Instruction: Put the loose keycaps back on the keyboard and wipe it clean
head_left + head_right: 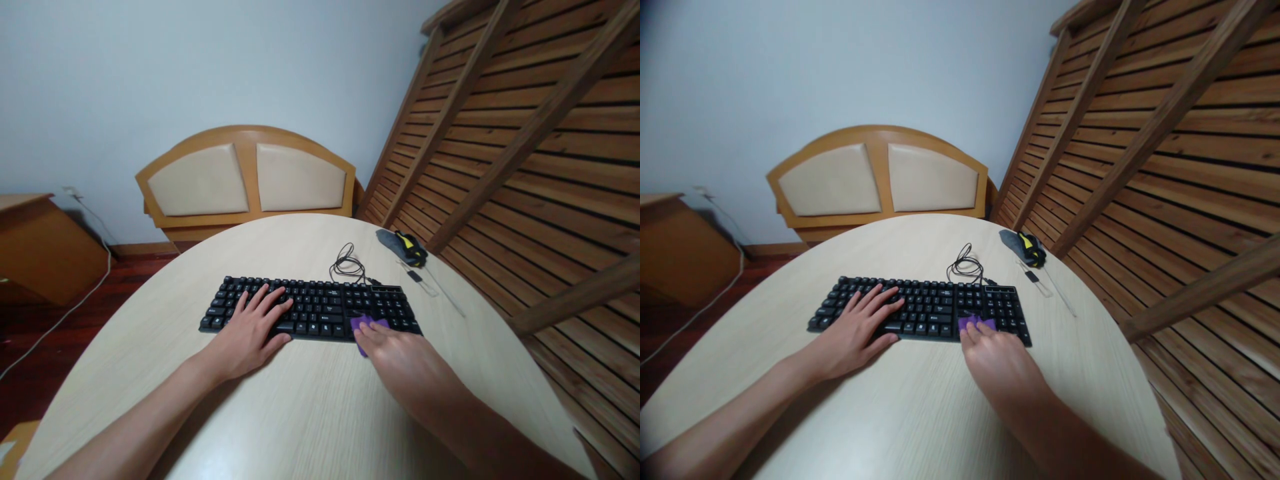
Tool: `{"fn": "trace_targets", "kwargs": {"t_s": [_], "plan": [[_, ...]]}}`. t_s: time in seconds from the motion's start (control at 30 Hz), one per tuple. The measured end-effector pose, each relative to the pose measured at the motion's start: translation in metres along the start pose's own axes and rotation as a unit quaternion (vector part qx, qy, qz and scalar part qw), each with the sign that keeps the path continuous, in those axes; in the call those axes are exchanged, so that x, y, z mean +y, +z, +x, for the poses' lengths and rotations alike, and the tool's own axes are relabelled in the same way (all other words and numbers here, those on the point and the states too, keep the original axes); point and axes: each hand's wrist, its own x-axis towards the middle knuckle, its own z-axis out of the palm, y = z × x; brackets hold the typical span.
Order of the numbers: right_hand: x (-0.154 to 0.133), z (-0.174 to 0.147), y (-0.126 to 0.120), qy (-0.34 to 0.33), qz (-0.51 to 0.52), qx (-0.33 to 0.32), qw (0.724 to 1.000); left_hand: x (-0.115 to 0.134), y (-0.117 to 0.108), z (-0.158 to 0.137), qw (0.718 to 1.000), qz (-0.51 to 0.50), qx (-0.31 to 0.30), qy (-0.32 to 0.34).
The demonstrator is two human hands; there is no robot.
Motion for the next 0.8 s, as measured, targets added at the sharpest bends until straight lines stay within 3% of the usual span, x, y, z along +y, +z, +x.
{"fn": "trace_targets", "kwargs": {"t_s": [0.13, 0.33, 0.53, 0.67, 0.8], "plan": [[-0.007, -0.004, -0.004, -0.003, 0.015, -0.01, 1.0, 0.001, -0.002, 0.0, 1.0, 0.002, -0.005, -0.001], [-0.006, 0.002, -0.007, 0.004, 0.055, 0.078, 0.995, 0.001, -0.002, 0.0, 1.0, -0.005, 0.002, 0.0], [-0.003, 0.001, -0.001, -0.009, 0.106, 0.008, 0.994, 0.0, -0.004, 0.001, 1.0, 0.005, -0.011, -0.002], [0.01, -0.002, -0.018, 0.05, 0.133, -0.007, 0.99, 0.001, -0.006, 0.001, 1.0, -0.002, -0.016, -0.005], [0.041, 0.005, -0.022, 0.132, 0.136, 0.092, 0.977, 0.002, -0.008, 0.001, 1.0, -0.005, -0.011, -0.007]]}}
